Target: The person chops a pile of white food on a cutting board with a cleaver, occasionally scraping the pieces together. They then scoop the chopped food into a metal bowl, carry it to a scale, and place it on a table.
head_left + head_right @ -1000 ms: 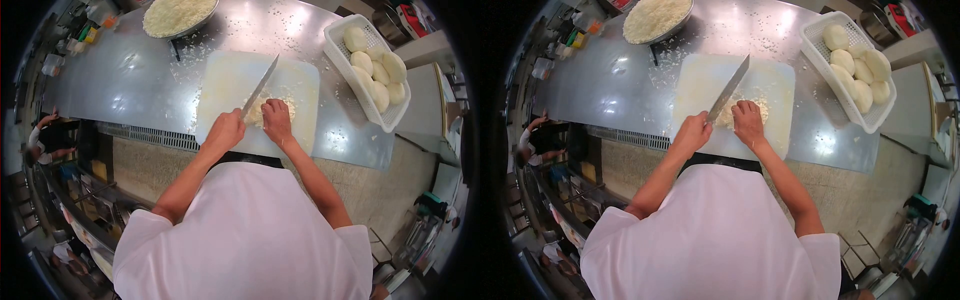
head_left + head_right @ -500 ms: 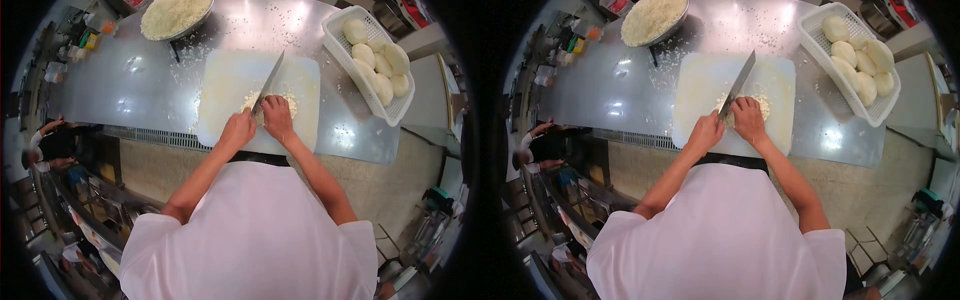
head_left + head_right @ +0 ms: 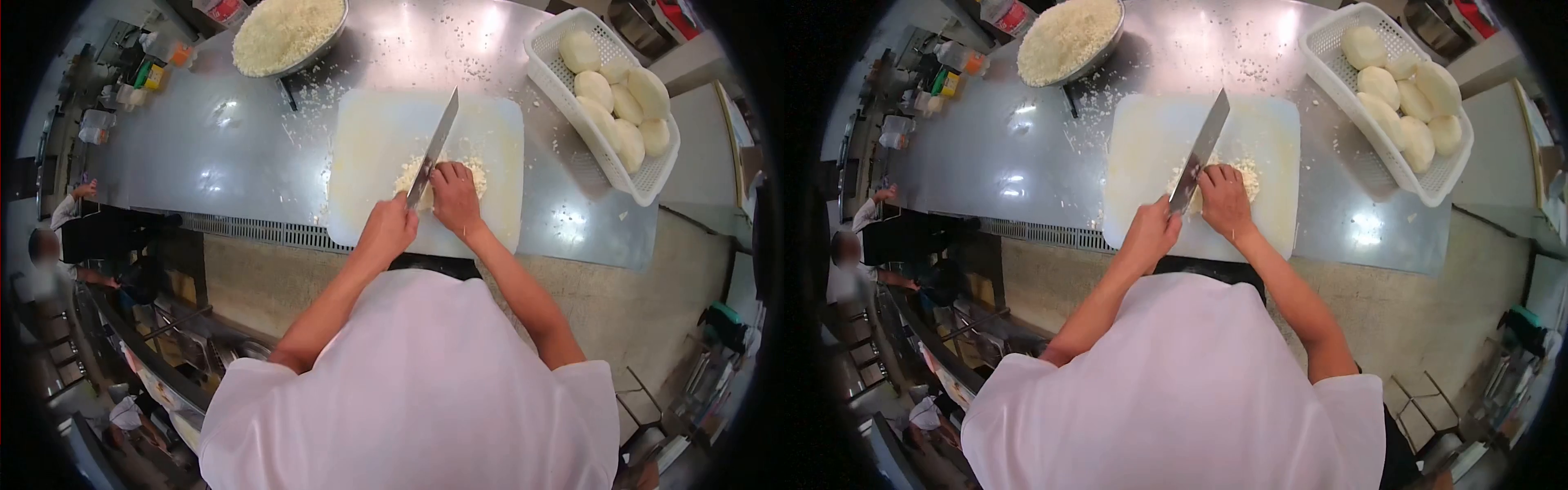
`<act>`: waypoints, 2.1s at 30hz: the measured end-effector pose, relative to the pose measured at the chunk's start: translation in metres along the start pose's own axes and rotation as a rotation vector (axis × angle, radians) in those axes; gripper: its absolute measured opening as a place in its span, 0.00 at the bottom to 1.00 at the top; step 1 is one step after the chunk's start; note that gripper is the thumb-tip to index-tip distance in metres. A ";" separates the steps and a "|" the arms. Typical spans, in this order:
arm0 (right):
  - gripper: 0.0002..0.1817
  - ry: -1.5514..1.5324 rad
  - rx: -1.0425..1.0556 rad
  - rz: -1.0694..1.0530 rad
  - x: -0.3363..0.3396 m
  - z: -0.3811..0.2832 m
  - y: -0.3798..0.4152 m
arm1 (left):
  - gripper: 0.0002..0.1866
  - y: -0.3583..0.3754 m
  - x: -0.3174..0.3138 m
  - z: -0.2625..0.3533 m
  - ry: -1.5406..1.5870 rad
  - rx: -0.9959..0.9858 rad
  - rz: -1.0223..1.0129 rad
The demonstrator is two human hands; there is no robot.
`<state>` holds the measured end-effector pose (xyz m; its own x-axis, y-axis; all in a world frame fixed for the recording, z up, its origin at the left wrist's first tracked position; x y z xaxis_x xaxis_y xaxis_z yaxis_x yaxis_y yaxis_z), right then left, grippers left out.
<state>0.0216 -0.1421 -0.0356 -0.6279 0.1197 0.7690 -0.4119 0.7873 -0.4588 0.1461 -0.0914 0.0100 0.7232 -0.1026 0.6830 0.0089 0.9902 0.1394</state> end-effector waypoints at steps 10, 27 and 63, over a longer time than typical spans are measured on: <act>0.10 -0.011 -0.004 -0.017 0.003 0.001 0.003 | 0.08 -0.014 -0.009 0.014 -0.039 -0.020 0.049; 0.12 -0.054 -0.034 0.031 0.004 0.004 0.008 | 0.09 -0.013 -0.030 -0.005 -0.014 -0.030 0.070; 0.09 -0.121 -0.081 0.090 0.031 0.018 0.011 | 0.07 -0.012 0.014 0.036 -0.135 0.048 -0.109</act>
<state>-0.0144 -0.1401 -0.0244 -0.7367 0.1220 0.6651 -0.2992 0.8233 -0.4824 0.1312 -0.1080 0.0439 0.6203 -0.2242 0.7517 0.0472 0.9672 0.2495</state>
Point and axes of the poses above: each hand's wrist, its own y-axis away from the middle knuckle, its own x-axis out of the back of the hand, z = x × y, the point moved 6 cm from there along -y, towards the middle knuckle, and after that the axes turned 2 degrees about z, right-handed, at the moved point
